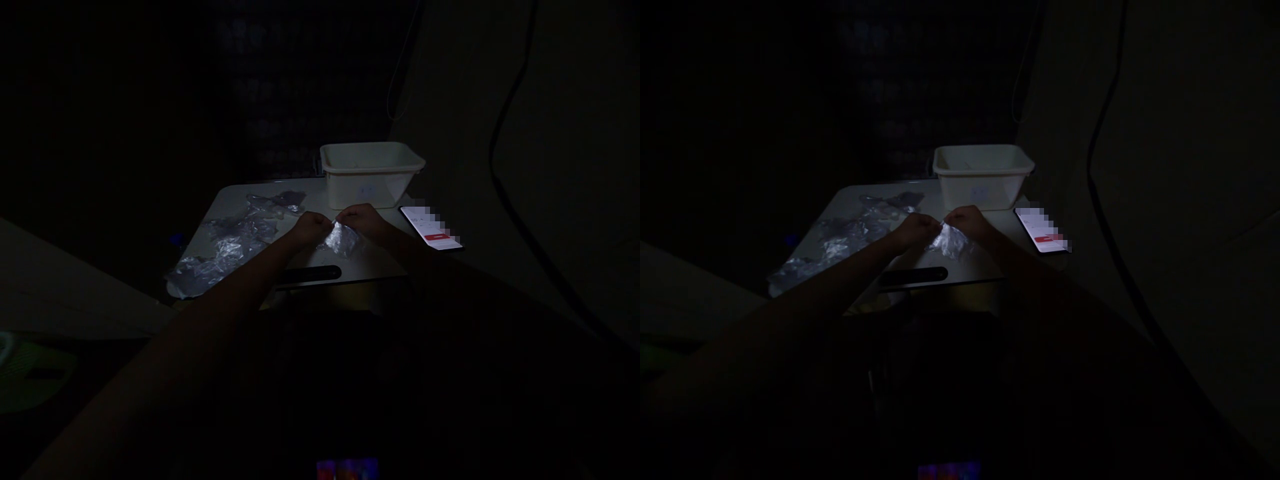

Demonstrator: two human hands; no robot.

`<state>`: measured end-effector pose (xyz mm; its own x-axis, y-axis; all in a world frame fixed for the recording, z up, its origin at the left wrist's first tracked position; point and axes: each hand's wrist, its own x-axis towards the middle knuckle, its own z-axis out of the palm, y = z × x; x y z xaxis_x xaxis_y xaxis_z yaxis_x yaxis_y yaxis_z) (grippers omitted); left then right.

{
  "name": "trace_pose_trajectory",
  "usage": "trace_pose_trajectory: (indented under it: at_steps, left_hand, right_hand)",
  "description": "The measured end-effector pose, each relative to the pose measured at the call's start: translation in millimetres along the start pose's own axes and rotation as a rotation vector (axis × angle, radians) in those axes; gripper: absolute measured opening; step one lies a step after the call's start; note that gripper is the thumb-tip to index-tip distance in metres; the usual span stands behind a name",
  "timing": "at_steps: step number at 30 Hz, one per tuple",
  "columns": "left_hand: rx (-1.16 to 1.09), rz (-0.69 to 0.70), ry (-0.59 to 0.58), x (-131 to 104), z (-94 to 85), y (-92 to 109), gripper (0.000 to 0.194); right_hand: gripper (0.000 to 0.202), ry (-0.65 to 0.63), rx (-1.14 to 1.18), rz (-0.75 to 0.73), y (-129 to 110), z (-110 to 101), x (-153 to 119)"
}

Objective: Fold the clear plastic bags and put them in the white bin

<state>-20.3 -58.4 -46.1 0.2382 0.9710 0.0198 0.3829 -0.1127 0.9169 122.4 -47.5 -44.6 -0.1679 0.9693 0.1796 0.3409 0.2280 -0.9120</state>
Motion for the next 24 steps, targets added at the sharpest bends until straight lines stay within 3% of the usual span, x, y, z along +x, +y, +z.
trace_pose_trajectory:
  at_steps: [12,17,24]
  left_hand:
    - [-0.012,-0.003,0.094,2.6,-6.4,-2.9,0.015]
    - [-0.088,-0.006,0.120,3.4,-8.2,-3.4,0.018]
    - [-0.271,-0.066,0.170,4.6,-8.0,0.9,0.012]
  right_hand:
    - [0.012,-0.109,0.000,0.036,15.1,-7.3,0.1]
    - [0.014,-0.218,0.097,0.144,16.9,-9.7,-1.0]
    - [0.013,-0.031,0.333,0.230,7.3,-13.5,-0.7]
